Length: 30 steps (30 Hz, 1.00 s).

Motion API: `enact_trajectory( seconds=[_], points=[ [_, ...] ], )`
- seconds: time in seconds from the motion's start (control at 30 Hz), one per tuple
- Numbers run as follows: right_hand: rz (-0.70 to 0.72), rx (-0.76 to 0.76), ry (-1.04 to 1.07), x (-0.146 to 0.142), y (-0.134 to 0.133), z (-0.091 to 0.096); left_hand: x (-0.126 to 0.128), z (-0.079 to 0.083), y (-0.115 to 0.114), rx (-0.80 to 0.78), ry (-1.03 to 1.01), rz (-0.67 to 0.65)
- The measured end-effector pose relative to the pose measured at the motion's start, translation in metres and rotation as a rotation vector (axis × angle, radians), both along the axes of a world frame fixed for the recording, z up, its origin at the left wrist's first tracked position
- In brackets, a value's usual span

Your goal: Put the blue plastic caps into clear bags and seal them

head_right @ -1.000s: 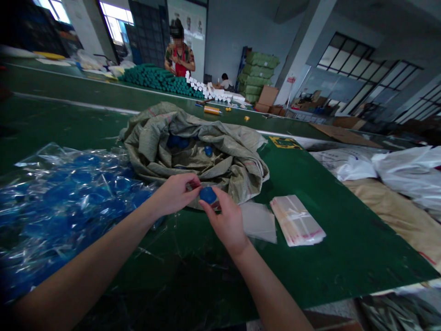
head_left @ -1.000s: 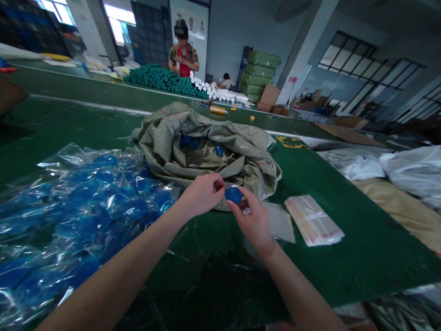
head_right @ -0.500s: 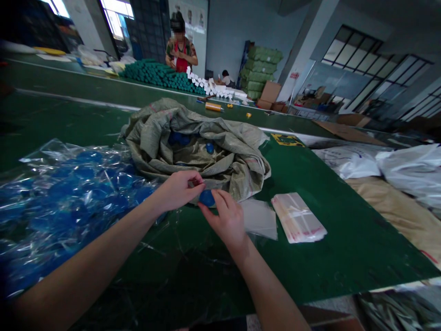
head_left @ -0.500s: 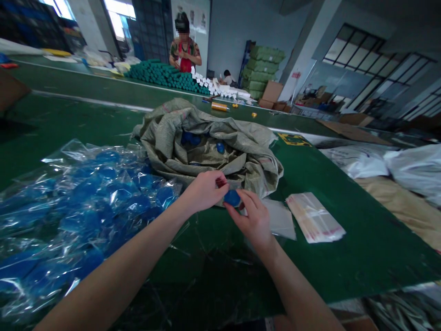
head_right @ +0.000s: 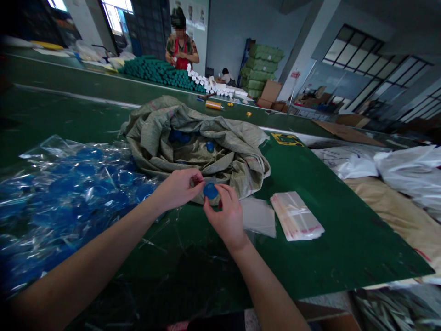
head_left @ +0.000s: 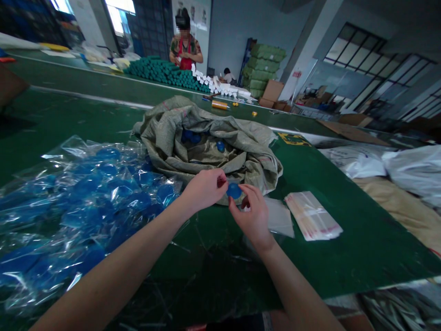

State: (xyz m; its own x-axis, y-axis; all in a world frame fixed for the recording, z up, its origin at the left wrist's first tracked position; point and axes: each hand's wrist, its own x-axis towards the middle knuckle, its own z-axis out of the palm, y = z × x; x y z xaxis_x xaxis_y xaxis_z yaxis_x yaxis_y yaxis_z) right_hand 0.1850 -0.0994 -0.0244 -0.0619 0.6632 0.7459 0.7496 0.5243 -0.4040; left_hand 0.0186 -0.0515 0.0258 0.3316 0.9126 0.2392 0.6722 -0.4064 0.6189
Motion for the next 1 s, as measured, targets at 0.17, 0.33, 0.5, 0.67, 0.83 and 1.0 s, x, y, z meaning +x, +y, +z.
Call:
enact_trajectory(
  seconds=[0.17,0.33,0.5,0.67,0.83,1.0],
  points=[
    [-0.023,-0.045,0.055,-0.002,-0.002,0.003,0.001,-0.002,-0.001,0.041,0.041,0.001],
    [-0.004,-0.021,0.079,-0.002,-0.001,-0.002,0.003,0.0,-0.004,0.065,0.04,-0.01],
    [-0.035,-0.013,0.072,0.001,0.001,-0.006,0.003,0.001,-0.006,0.113,0.065,-0.005],
    [0.017,-0.096,0.104,0.005,0.003,-0.007,0.003,0.0,-0.006,0.152,0.079,-0.041],
    [0.039,-0.13,0.125,0.007,0.006,-0.007,0.003,-0.001,-0.005,0.161,0.098,-0.08],
    [0.028,-0.125,0.11,0.009,0.008,-0.008,0.004,0.0,-0.007,0.176,0.127,-0.102]
  ],
)
